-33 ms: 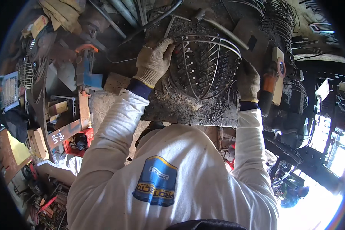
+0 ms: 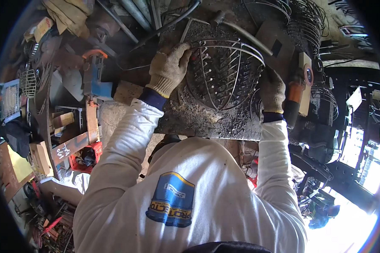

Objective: The person fits curved metal ribs into a circular metal frame on a workbench, using a hammer to tap the parts into place and pliers to adjust them.

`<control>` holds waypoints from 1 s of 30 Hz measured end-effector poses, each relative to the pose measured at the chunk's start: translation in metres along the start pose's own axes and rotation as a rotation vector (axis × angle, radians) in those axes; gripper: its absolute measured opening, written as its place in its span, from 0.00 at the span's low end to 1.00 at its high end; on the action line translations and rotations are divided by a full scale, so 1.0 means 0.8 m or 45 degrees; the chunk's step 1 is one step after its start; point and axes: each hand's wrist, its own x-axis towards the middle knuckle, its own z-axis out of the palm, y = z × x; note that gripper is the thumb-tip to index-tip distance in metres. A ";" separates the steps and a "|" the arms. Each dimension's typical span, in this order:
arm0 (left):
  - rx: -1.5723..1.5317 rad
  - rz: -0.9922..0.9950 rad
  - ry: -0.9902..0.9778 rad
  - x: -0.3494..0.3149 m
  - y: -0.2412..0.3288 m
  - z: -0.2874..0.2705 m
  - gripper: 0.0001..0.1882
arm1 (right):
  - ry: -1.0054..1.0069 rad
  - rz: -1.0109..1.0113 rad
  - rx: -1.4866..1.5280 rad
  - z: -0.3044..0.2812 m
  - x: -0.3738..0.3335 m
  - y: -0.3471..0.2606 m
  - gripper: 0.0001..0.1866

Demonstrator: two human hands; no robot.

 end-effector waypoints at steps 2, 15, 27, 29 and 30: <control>-0.009 0.012 0.013 0.000 -0.001 -0.001 0.08 | 0.027 -0.077 0.027 0.003 0.003 0.007 0.19; -0.046 0.024 0.069 0.000 -0.001 -0.003 0.06 | 0.004 -0.049 0.082 0.007 -0.002 -0.019 0.16; -0.048 0.027 -0.002 0.000 -0.002 -0.002 0.08 | 0.406 0.127 -0.043 0.009 -0.058 -0.031 0.30; -0.061 0.008 -0.026 0.001 -0.003 -0.002 0.09 | 0.453 0.031 -0.007 0.019 -0.087 -0.014 0.30; -0.076 0.029 -0.009 0.001 -0.005 -0.002 0.09 | 0.497 -0.075 0.032 0.023 -0.101 -0.010 0.30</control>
